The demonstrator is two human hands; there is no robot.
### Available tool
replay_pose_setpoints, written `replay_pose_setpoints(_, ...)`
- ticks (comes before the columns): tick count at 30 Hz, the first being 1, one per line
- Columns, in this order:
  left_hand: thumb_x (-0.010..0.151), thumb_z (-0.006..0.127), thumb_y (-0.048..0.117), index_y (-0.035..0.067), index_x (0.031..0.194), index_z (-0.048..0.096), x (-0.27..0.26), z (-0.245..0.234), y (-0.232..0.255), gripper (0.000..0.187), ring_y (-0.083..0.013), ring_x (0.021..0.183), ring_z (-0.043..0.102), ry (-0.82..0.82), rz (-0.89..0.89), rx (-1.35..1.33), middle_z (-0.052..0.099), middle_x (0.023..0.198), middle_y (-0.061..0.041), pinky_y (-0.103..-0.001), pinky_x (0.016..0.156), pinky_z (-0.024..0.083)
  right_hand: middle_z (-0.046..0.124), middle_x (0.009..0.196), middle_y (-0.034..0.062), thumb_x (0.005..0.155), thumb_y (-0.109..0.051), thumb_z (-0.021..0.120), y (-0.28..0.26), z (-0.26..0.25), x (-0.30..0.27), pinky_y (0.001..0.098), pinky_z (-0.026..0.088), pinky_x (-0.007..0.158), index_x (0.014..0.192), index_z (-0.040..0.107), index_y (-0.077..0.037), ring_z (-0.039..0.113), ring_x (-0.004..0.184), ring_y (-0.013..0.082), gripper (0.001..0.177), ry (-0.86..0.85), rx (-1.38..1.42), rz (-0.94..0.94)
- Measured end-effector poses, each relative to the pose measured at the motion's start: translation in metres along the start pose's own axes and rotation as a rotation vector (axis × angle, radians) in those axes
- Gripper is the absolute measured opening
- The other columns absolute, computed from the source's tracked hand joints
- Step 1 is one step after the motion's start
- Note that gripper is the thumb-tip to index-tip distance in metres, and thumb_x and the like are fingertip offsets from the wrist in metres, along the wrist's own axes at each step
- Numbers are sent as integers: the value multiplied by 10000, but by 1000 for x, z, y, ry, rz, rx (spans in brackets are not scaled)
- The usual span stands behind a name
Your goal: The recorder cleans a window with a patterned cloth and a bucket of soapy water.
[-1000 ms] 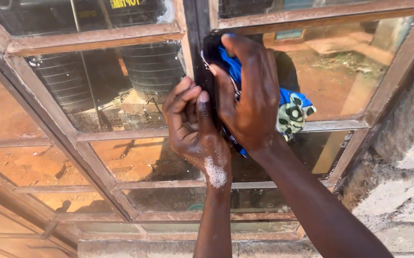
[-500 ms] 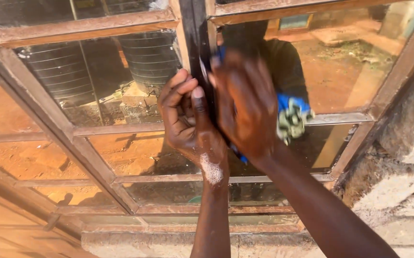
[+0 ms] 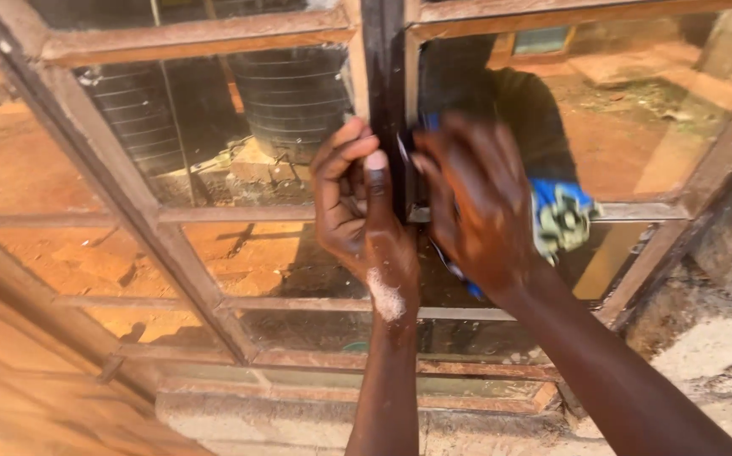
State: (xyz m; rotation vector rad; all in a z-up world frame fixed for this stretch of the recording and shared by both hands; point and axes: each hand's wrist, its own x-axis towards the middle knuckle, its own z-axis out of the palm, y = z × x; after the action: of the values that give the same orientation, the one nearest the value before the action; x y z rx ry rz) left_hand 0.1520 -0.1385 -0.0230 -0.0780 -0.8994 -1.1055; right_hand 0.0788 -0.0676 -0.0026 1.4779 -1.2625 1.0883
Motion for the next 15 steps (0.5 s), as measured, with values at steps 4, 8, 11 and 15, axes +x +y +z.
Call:
replay_pose_setpoints(4, 1071, 631, 21, -4, 1182, 679, 0, -2, 1, 123, -168, 1261, 618, -60, -19, -71, 614, 1352, -114, -328, 1173, 509, 607, 1242, 213, 810, 98, 660, -2, -17, -23, 499, 490, 941, 1211, 649, 45, 582, 1083, 389, 404, -231, 8, -16)
replay_pose_setpoints(8, 1105, 622, 2, -28, 1125, 683, -3, -1, 0, 70, -173, 1258, 597, -88, -18, -90, 602, 1371, -119, -305, 1117, 492, 616, 1220, 183, 761, 117, 666, 2, -25, -14, 508, 484, 942, 1177, 666, 29, 581, 1094, 384, 426, -360, 61, -49)
replay_pose_setpoints(11, 1084, 610, -4, -7, 1168, 687, -2, 0, -1, 115, -173, 1267, 598, -72, -19, -34, 598, 1372, -114, -330, 1154, 503, 617, 1194, 191, 709, 103, 677, 3, -25, -20, 518, 481, 957, 1173, 680, 33, 570, 1071, 377, 469, -421, 62, -7)
replay_pose_setpoints(15, 1084, 603, -18, -16, 1107, 688, -6, -4, -3, 87, -174, 1261, 609, -80, 30, -10, 599, 1370, -108, -321, 1153, 505, 618, 1226, 177, 608, -4, 696, 13, -33, -15, 500, 475, 1003, 1128, 688, 13, 579, 1154, 368, 521, -576, 60, -16)
